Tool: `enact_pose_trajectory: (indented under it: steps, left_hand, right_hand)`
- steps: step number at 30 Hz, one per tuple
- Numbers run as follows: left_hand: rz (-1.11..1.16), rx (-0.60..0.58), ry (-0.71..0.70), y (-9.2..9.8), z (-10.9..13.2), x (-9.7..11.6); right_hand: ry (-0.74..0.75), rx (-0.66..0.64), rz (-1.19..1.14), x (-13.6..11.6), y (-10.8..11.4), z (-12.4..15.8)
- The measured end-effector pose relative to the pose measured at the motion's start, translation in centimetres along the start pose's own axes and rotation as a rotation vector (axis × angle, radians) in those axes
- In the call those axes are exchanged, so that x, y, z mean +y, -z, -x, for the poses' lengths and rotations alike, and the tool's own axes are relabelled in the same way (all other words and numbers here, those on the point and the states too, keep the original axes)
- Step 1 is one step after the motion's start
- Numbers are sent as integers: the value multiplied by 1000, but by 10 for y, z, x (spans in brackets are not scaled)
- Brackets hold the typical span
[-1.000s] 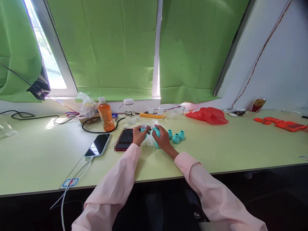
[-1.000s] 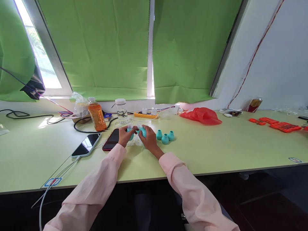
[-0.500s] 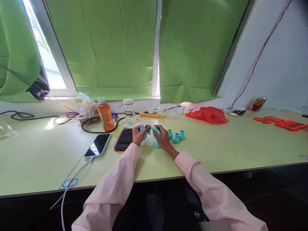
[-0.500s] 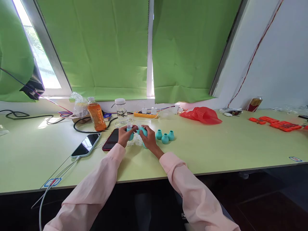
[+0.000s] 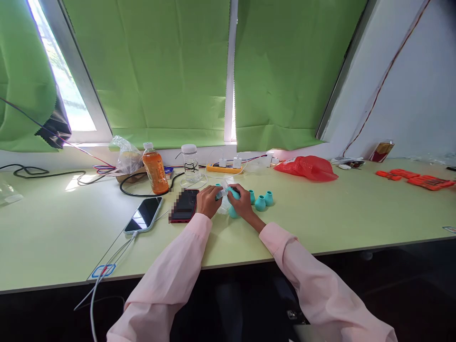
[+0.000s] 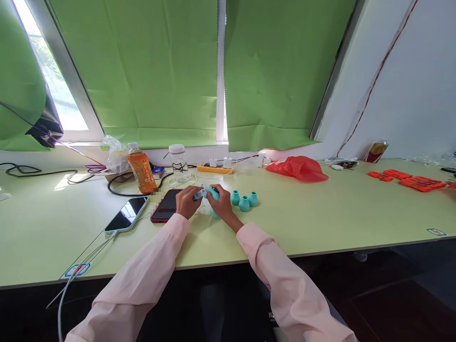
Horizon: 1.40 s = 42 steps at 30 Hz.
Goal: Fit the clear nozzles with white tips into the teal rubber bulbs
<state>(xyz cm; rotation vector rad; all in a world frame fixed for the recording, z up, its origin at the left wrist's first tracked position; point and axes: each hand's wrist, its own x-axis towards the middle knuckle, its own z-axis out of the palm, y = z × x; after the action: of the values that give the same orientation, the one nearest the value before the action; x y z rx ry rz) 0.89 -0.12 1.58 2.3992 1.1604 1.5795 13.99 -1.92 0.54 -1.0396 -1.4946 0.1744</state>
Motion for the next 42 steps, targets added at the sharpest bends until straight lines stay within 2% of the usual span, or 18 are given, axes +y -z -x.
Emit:
enact_pose_trajectory:
  steps: [6,10,18,21,28,32,37,42]
  left_hand:
    - [-98,-122,-133,6,-2,1]
    - [-103,-176,-143,5,-1,3]
    - [32,-143,58,-4,2,6]
    - [167,-148,139,-3,0,9]
    - [584,-253,322,4,-8,11]
    - [702,-267,400,2,-7,9]
    - [628,-286,428,0,-8,3]
    - [330,-319,429,1,-10,-3]
  right_hand:
    - [-4,-86,-71,8,15,-12]
    - [-9,-173,-102,12,24,-18]
    - [-35,-264,-158,12,32,-24]
    - [-62,-288,-194,13,35,-27]
    - [-143,-320,-301,11,39,-31]
    - [-202,-359,-369,9,40,-31]
    - [-262,-378,-424,10,40,-32]
    - [-265,-327,-421,13,42,-33]
